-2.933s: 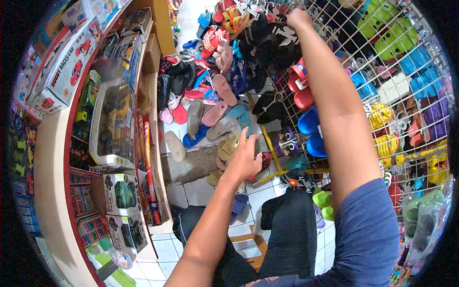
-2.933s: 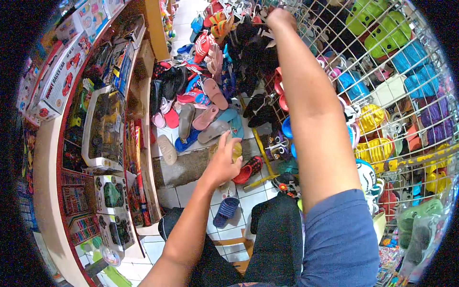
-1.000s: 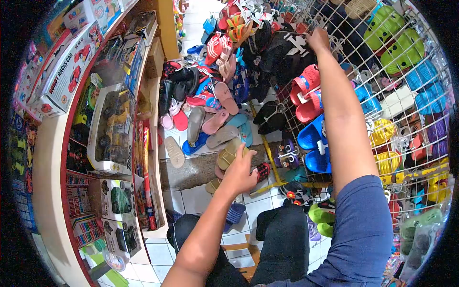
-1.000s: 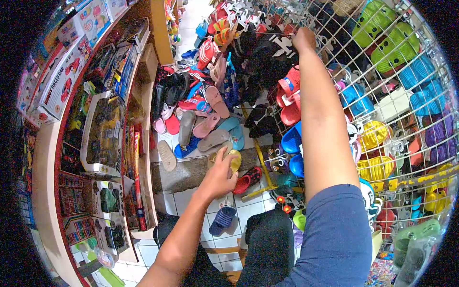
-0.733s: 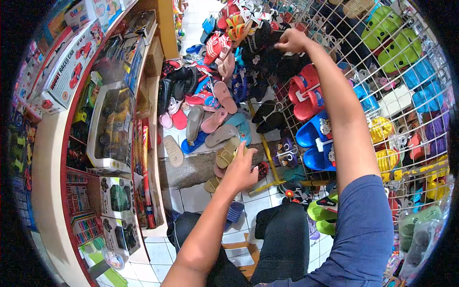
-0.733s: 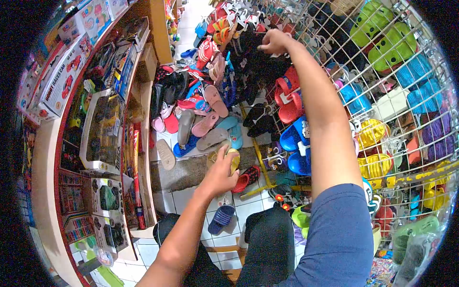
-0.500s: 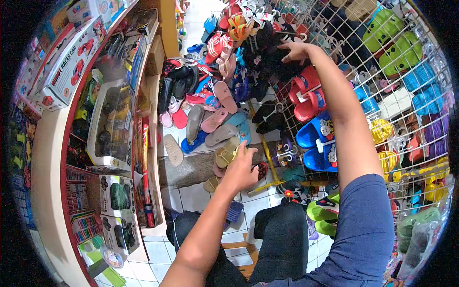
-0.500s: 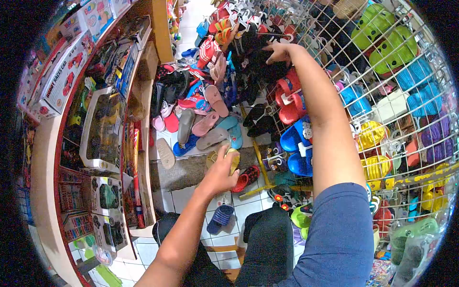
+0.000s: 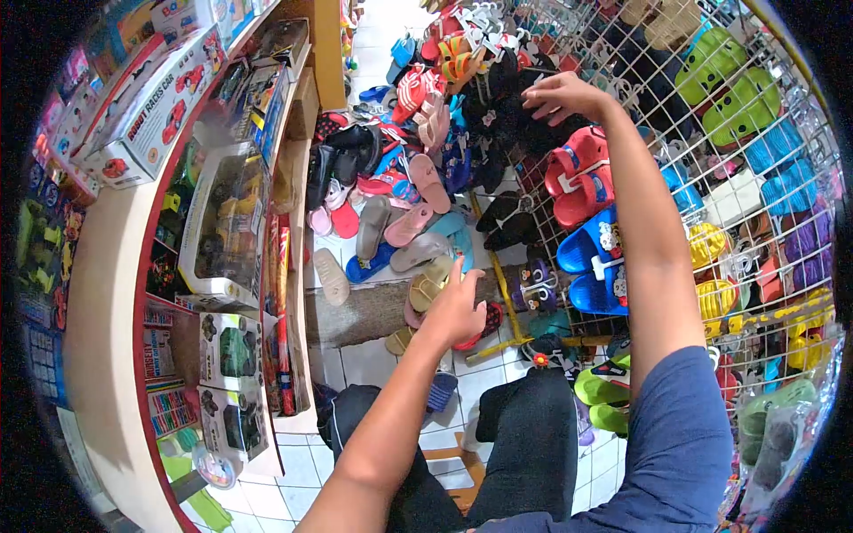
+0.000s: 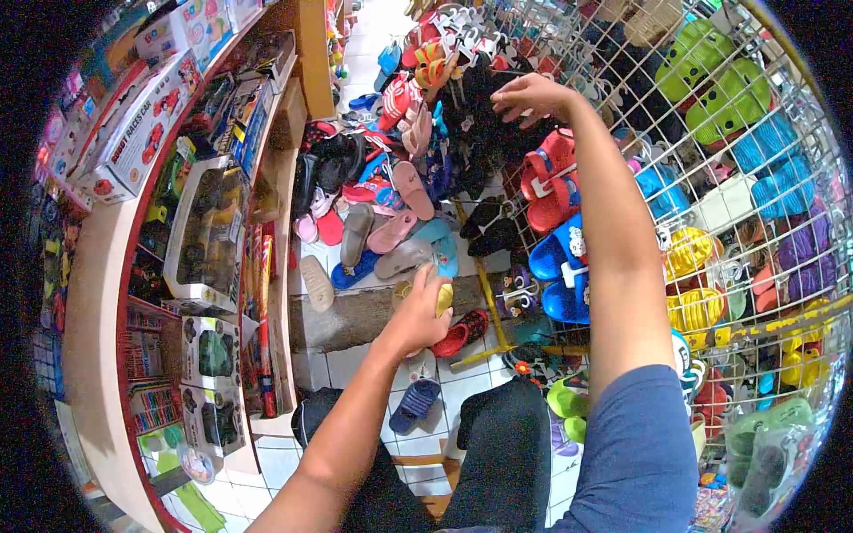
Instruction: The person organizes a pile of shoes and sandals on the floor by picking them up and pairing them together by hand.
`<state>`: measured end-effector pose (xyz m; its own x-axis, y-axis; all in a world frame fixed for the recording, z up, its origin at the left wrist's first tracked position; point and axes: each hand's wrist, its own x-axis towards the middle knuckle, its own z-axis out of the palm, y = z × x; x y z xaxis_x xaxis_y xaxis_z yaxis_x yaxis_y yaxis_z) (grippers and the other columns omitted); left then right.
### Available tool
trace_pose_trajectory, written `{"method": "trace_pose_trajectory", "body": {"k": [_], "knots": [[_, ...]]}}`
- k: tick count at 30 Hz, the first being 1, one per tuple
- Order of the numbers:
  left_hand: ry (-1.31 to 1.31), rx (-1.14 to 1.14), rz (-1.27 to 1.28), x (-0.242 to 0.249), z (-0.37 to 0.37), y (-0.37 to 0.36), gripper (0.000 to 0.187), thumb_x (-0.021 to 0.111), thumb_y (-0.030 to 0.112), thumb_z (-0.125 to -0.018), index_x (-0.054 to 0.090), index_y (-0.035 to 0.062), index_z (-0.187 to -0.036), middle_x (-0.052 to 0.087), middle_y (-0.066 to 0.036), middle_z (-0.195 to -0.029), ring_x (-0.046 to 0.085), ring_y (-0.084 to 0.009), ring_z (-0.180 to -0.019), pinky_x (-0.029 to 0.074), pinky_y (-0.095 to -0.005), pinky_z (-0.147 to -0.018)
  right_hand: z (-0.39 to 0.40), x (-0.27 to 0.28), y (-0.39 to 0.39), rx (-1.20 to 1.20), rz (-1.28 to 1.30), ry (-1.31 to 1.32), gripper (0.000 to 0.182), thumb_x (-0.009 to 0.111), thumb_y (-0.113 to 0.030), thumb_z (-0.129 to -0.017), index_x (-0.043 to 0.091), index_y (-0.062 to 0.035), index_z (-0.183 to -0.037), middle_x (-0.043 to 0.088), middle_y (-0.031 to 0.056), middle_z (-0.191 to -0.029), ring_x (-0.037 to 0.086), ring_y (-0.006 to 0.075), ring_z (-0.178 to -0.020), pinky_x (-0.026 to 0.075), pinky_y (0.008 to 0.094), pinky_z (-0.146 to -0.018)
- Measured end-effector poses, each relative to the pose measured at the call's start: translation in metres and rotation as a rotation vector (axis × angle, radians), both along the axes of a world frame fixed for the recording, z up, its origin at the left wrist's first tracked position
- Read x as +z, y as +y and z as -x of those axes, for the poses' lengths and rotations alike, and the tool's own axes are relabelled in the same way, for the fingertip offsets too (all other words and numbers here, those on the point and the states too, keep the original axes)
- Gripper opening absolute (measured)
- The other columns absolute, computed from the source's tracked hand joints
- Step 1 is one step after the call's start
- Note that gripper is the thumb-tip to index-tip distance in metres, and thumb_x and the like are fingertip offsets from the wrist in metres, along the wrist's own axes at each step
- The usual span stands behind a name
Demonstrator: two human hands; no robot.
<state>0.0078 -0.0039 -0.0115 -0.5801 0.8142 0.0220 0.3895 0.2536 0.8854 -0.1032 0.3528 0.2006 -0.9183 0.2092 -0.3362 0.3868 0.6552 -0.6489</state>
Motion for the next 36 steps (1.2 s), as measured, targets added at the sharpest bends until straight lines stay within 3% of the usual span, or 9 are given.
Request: {"method": "trace_pose_trajectory", "body": {"k": [5,9,12,15,21,31,33,35,36], "knots": [[0.014,0.012,-0.016,-0.006,0.004,-0.004,0.050,0.063,0.010,-0.078,0.048,0.0044,-0.125,0.025,-0.031,-0.144,0.041,-0.0484,-0.125,0.036,-0.0442,-0.105,-0.017,0.038,-0.036,0.006,0.045,0.138,0.053,0.065,-0.043,-0.087,0.056,-0.0045,-0.123,0.066,0.0106,-0.111,0.067,0.0207,-0.095,0.057,0.0311,-0.069],[0.084,0.029,-0.029,0.001,0.013,-0.012,0.052,0.063,0.010,-0.077,0.047,0.0035,-0.125,0.025,-0.032,-0.144,0.042,-0.0483,-0.124,0.037,-0.0442,-0.104,-0.034,0.056,-0.083,-0.040,-0.028,0.388,0.042,0.064,-0.039,-0.088,0.064,-0.0032,-0.110,0.068,0.0078,-0.102,0.066,0.0161,-0.090,0.055,0.0282,-0.070],[0.131,0.054,-0.072,-0.007,0.017,-0.014,0.052,0.063,0.009,-0.075,0.047,0.0026,-0.123,0.026,-0.033,-0.142,0.043,-0.0490,-0.121,0.039,-0.0459,-0.102,-0.065,0.045,-0.152,-0.228,0.128,0.873,0.031,0.062,-0.031,-0.090,0.067,-0.0028,-0.102,0.069,0.0061,-0.093,0.065,0.0126,-0.086,0.054,0.0276,-0.069],[-0.003,0.040,-0.042,-0.002,0.022,-0.019,0.053,0.064,0.009,-0.073,0.048,0.0028,-0.123,0.027,-0.033,-0.141,0.044,-0.0485,-0.122,0.039,-0.0462,-0.102,-0.114,0.002,-0.225,-0.198,0.277,0.776,0.027,0.060,-0.027,-0.090,0.069,-0.0024,-0.093,0.067,0.0040,-0.081,0.063,0.0105,-0.074,0.051,0.0253,-0.061],[0.187,0.012,-0.028,0.008,0.024,-0.034,0.054,0.063,0.008,-0.073,0.048,0.0022,-0.123,0.031,-0.031,-0.140,0.044,-0.0459,-0.123,0.040,-0.0448,-0.102,-0.191,-0.143,-0.279,-0.234,0.253,0.382,0.021,0.067,-0.023,-0.088,0.069,-0.0023,-0.091,0.065,-0.0004,-0.077,0.055,0.0047,-0.065,0.046,0.0227,-0.058],[0.027,-0.026,0.176,-0.033,0.021,-0.028,0.057,0.069,0.020,-0.073,0.051,0.0011,-0.124,0.043,-0.029,-0.132,0.047,-0.0420,-0.121,0.043,-0.0436,-0.098,-0.197,-0.220,-0.268,-0.291,0.359,0.268,0.021,0.063,-0.023,-0.090,0.066,-0.0030,-0.086,0.063,0.0009,-0.072,0.057,0.0068,-0.062,0.046,0.0223,-0.052],[-0.047,0.180,0.085,-0.083,0.019,-0.015,0.046,0.067,0.019,-0.074,0.059,0.0041,-0.117,0.055,-0.026,-0.121,0.053,-0.0393,-0.115,0.046,-0.0436,-0.092,-0.185,-0.278,-0.252,-0.265,0.206,0.318,0.026,0.065,-0.025,-0.086,0.067,0.0011,-0.091,0.067,0.0078,-0.075,0.062,0.0132,-0.066,0.051,0.0284,-0.059],[-0.192,0.158,0.197,-0.111,0.010,-0.010,0.040,0.066,0.018,-0.074,0.062,0.0018,-0.110,0.061,-0.023,-0.112,0.058,-0.0350,-0.107,0.047,-0.0405,-0.088,-0.179,-0.298,-0.247,-0.260,0.134,0.277,0.031,0.066,-0.026,-0.084,0.067,0.0027,-0.093,0.069,0.0119,-0.078,0.065,0.0182,-0.068,0.052,0.0313,-0.064],[-0.335,0.140,0.277,-0.129,0.006,-0.008,0.035,0.065,0.018,-0.074,0.065,-0.0006,-0.103,0.066,-0.020,-0.103,0.064,-0.0307,-0.099,0.049,-0.0375,-0.085,-0.176,-0.294,-0.249,-0.209,0.068,0.162,0.034,0.067,-0.029,-0.080,0.067,0.0033,-0.091,0.068,0.0193,-0.083,0.066,0.0278,-0.075,0.052,0.0368,-0.069]]}}
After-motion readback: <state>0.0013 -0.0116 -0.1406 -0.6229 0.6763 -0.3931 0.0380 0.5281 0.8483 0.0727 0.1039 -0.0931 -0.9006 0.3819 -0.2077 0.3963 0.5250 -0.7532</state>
